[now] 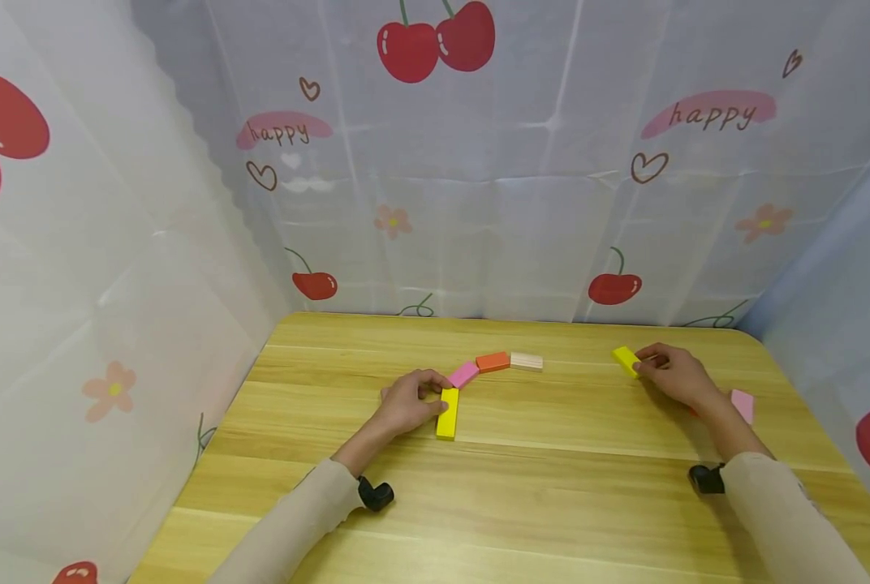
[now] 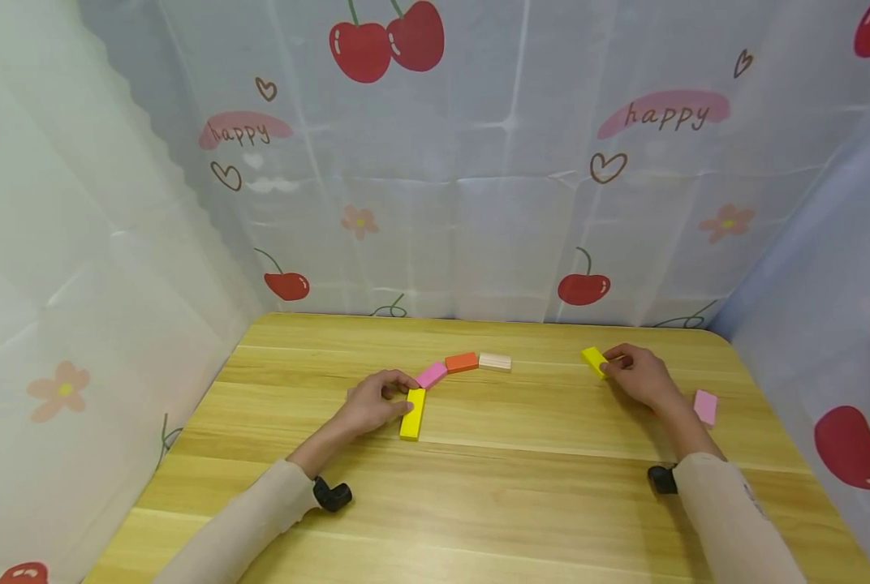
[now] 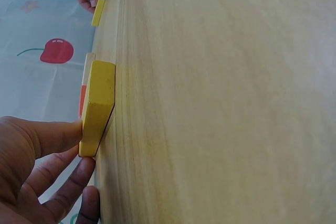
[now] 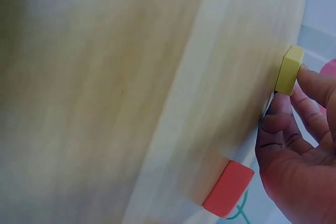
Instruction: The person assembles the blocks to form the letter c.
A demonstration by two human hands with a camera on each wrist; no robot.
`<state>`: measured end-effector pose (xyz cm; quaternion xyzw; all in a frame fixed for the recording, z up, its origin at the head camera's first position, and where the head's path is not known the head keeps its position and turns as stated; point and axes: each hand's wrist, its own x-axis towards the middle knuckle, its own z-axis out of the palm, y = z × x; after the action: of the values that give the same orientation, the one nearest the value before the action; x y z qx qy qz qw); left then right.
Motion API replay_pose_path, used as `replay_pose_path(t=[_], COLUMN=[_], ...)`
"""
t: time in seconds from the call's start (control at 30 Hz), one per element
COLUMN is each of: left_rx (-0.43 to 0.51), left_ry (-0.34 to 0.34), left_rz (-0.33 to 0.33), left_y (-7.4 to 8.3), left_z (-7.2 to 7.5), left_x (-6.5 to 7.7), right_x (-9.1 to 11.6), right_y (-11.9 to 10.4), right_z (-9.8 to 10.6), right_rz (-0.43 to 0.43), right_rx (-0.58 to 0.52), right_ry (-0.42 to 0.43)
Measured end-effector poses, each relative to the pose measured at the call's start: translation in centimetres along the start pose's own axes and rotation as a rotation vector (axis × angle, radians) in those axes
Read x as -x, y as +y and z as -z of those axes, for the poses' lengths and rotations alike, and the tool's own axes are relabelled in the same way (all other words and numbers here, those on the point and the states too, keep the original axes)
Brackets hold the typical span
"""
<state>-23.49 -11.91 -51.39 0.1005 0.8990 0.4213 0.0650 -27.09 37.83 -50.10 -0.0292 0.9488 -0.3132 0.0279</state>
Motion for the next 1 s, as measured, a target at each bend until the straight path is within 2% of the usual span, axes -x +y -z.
replay_pose_path(t=[0.17, 0.4, 1.0], left_rx=[0.007, 0.001, 0.006], left_ry=[0.001, 0.0, 0.001], left_rz=[-0.001, -0.005, 0.001], left_y=[0.2, 0.2, 0.4], left_z=[0.1, 0.2, 0.2], left_x=[0.0, 0.1, 0.2], right_x=[0.3, 0.7, 2.2], right_y=[-0.4, -0.9, -2.6], right_z=[-0.1, -0.5, -1.4], right_rz=[0.032, 0.028, 0.09], right_rx=[0.005, 0.022, 0.017], right_ry=[-0.026, -0.062, -0.074])
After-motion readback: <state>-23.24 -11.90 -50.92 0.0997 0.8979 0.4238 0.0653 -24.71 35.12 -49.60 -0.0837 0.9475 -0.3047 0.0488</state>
